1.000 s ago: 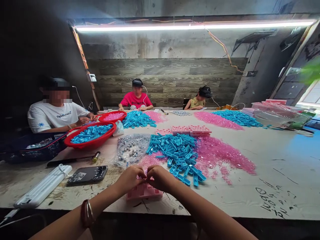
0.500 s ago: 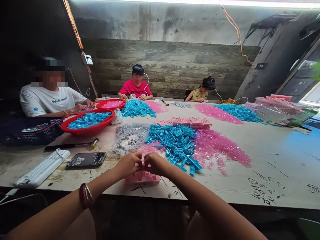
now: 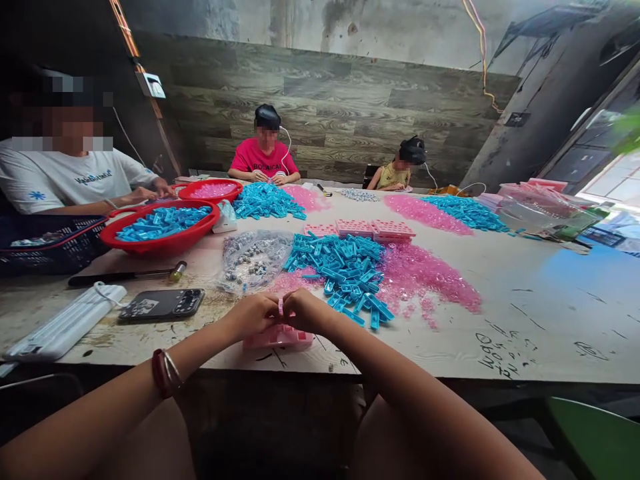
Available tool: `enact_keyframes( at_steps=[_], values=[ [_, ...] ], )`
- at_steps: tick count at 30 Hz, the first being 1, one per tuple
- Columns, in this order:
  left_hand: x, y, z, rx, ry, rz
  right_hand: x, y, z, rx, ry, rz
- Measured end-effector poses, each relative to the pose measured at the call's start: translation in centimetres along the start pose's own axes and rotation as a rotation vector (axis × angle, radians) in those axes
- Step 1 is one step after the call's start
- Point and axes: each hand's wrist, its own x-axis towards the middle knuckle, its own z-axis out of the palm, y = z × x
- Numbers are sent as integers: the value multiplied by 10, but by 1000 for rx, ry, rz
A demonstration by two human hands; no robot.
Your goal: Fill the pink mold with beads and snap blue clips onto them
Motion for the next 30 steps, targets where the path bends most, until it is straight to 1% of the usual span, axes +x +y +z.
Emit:
enact_keyframes(
  at_steps=[5, 7, 9, 11, 13, 14, 15, 17, 18, 20, 22, 24, 26, 30],
  values=[
    [0, 7, -3, 46, -12, -22, -4, -5, 4, -31, 30, 39],
    [0, 9, -7, 42, 16, -26, -5, -7, 2, -16, 49, 32],
    [1, 4, -14, 9, 88, -11, -7, -5, -5, 34, 104, 23],
    [1, -12, -24, -1, 224, -28, -13, 1, -17, 74, 208, 51],
    [0, -38, -34, 70, 375, -121, -25, 14, -32, 54, 329, 143],
    [-2, -54, -38, 107, 431, -167, -33, 21, -40, 12, 365, 205],
    [-3, -70, -40, 124, 438, -210, -42, 29, -47, -40, 390, 268],
    [-6, -98, -42, 144, 363, -284, -61, 45, -58, -158, 410, 423],
    [-7, -108, -41, 147, 306, -292, -70, 52, -63, -214, 396, 497],
    [-5, -121, -37, 157, 250, -271, -85, 61, -68, -308, 346, 654],
    [-1, -124, -32, 143, 206, -255, -97, 68, -71, -369, 306, 791],
    [3, -123, -28, 111, 166, -251, -107, 72, -73, -401, 294, 892],
    [7, -122, -27, 86, 147, -242, -115, 77, -75, -420, 296, 958],
    [8, -118, -29, 87, 161, -221, -127, 85, -79, -456, 295, 1071]
  ],
)
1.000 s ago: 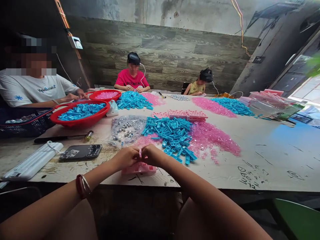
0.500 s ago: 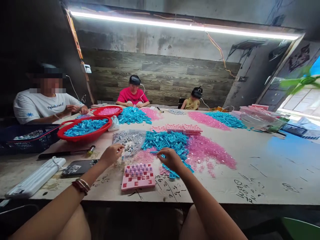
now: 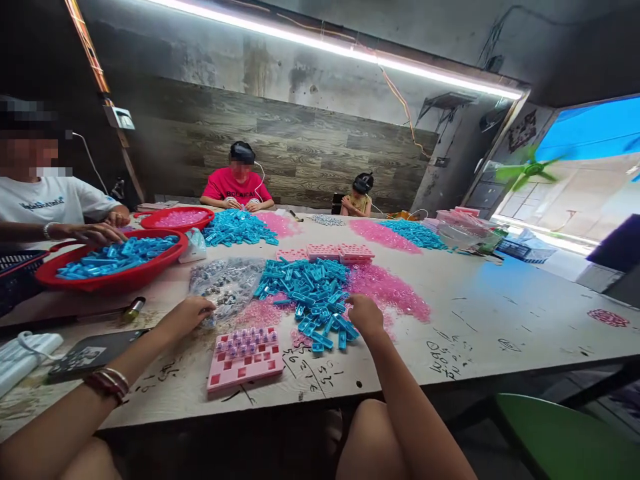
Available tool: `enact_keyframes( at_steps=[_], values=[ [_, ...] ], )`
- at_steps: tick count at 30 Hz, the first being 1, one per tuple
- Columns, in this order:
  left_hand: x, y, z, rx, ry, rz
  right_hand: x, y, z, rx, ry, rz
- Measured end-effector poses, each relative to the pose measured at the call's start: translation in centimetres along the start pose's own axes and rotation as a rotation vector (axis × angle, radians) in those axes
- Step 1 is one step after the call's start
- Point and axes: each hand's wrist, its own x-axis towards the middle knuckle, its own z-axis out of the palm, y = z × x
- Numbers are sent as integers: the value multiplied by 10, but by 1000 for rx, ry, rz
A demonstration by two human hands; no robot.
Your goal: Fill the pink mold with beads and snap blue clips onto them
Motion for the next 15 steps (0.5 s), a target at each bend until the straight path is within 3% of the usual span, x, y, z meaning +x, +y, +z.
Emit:
enact_keyframes(
  at_steps=[4, 8, 12, 15],
  values=[
    [-2, 7, -6, -17, 52, 3, 1, 6, 4, -24, -18, 45],
    [-6, 21, -12, -165, 152, -41, 3, 7, 10, 5, -73, -9],
    [-13, 45, -17, -375, 118, -6, 6, 7, 15, 38, -89, -78],
    [-18, 66, -16, -415, 92, 77, 9, 8, 20, 39, -80, -97]
  ],
)
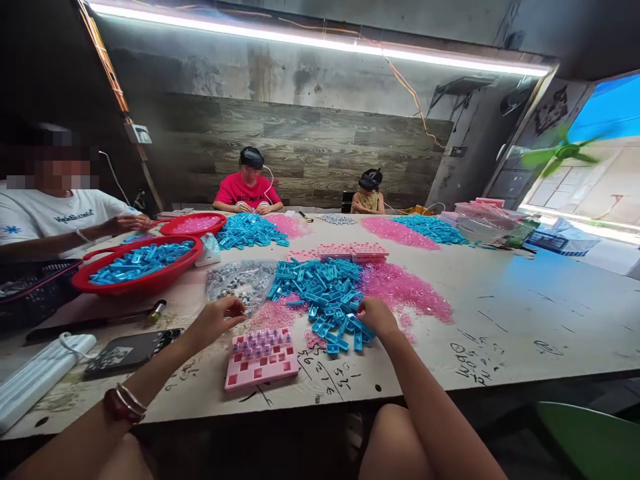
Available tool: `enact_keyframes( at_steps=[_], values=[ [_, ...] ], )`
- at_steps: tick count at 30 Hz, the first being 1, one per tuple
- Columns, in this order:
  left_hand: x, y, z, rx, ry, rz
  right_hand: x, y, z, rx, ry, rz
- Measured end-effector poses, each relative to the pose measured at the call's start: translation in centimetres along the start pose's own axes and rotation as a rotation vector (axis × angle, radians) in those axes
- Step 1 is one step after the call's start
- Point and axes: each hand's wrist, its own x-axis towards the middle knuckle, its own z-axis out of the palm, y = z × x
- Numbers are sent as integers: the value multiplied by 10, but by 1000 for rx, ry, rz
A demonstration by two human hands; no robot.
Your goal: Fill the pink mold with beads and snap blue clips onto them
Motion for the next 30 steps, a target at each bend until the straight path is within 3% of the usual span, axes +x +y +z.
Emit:
enact_keyframes(
  at_steps=[6, 10, 23, 30],
  values=[
    [-8, 22, 30, -86, -161, 164, 4, 5, 6, -8, 16, 19],
    [-11, 32, 43, -4, -228, 253, 4, 8, 8, 10, 15, 29],
    [-21, 57, 66, 292, -188, 239, 6, 10, 10, -25, 28, 37],
    [-21, 53, 67, 220, -158, 277, 8, 10, 6, -95, 42, 31]
  ],
)
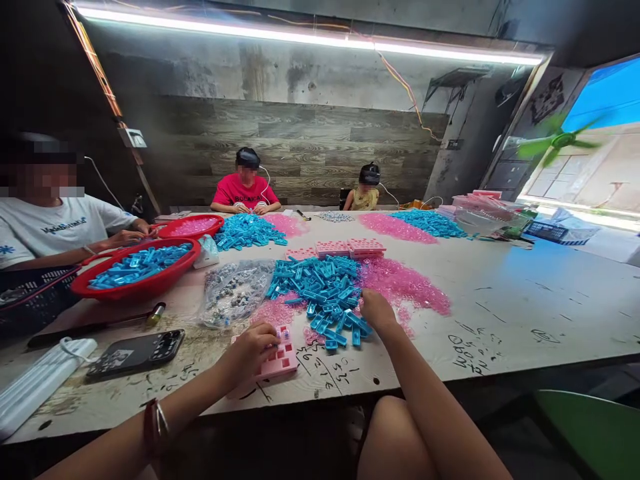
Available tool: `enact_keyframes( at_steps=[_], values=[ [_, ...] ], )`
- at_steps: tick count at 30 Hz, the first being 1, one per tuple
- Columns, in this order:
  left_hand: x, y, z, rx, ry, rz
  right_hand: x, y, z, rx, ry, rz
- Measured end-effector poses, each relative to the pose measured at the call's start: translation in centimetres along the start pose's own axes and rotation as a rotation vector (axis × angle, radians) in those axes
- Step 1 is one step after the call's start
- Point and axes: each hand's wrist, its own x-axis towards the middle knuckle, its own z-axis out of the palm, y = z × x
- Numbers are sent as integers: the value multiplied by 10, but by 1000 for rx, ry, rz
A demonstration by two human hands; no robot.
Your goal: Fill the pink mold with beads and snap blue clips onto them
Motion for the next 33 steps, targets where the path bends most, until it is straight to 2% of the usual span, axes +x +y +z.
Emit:
enact_keyframes(
  at_steps=[4, 9, 18, 24, 33],
  values=[
    [0, -5, 3, 1, 16, 39, 0, 0, 0, -6, 0, -12],
    [0, -1, 0, 89, -26, 65, 0, 0, -1, -4, 26, -21],
    [0, 9, 0, 153, -80, -35, -1, -3, -5, 45, 95, -46],
    [-1, 11, -2, 191, -67, -18, 1, -9, -9, 86, 187, -81],
    [3, 1, -2, -35, -43, -88, 0, -17, -11, 157, 256, -150]
  ],
)
